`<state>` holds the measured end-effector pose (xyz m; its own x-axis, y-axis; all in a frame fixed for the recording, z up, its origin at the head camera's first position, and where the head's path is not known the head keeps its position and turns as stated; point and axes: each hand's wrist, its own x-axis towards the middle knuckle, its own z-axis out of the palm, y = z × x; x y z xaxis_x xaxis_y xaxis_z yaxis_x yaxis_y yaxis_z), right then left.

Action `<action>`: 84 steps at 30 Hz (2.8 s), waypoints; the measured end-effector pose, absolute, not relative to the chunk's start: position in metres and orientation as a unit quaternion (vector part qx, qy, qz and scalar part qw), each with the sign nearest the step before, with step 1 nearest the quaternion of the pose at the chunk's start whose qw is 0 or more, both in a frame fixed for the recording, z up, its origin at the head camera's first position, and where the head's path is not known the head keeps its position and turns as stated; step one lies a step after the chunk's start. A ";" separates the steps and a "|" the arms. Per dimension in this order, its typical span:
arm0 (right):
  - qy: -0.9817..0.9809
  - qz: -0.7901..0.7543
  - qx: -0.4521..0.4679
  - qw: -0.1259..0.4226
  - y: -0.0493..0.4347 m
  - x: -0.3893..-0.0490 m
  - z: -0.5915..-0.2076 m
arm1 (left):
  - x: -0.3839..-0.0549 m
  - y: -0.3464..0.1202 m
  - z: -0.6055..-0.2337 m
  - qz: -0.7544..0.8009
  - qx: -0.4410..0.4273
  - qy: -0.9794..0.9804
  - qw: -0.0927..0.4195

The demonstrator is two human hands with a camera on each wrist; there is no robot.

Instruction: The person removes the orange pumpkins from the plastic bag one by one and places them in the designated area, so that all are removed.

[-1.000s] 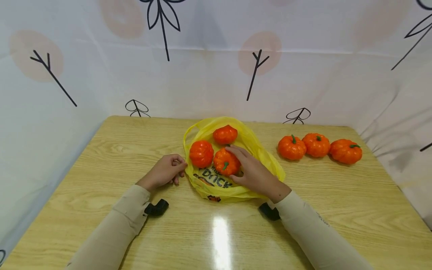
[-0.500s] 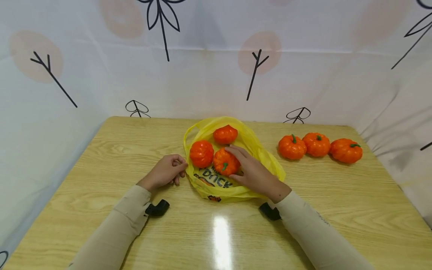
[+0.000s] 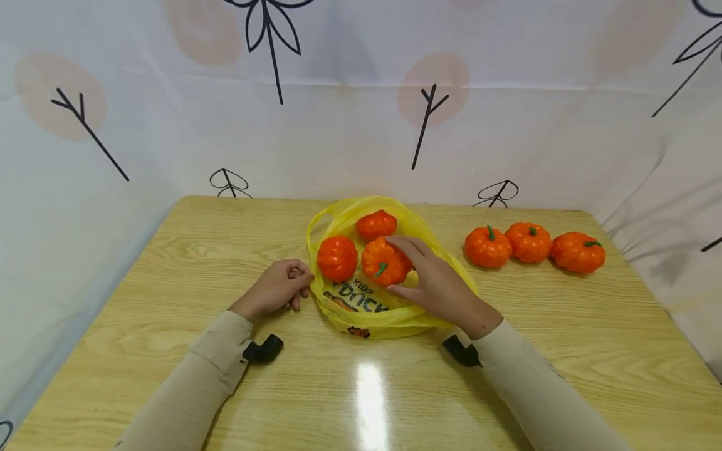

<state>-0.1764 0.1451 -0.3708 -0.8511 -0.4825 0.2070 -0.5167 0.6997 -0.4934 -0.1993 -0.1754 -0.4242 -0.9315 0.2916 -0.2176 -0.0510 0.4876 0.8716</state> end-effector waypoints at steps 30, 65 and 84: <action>-0.928 0.271 0.241 0.088 0.188 -0.168 -0.365 | -0.197 -0.176 -0.423 0.496 0.069 0.847 0.180; -0.933 0.255 0.211 0.142 0.245 -0.166 -0.368 | -0.200 -0.174 -0.423 0.495 0.068 0.849 0.172; -0.956 0.256 0.141 0.035 0.281 -0.166 -0.361 | -0.197 -0.175 -0.421 0.493 0.072 0.849 0.174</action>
<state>-0.1661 0.2814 -0.3613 -0.9579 -0.2509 0.1398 -0.2872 0.8292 -0.4796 -0.1968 -0.1747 -0.4210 -0.9287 0.2948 -0.2249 -0.0490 0.5037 0.8625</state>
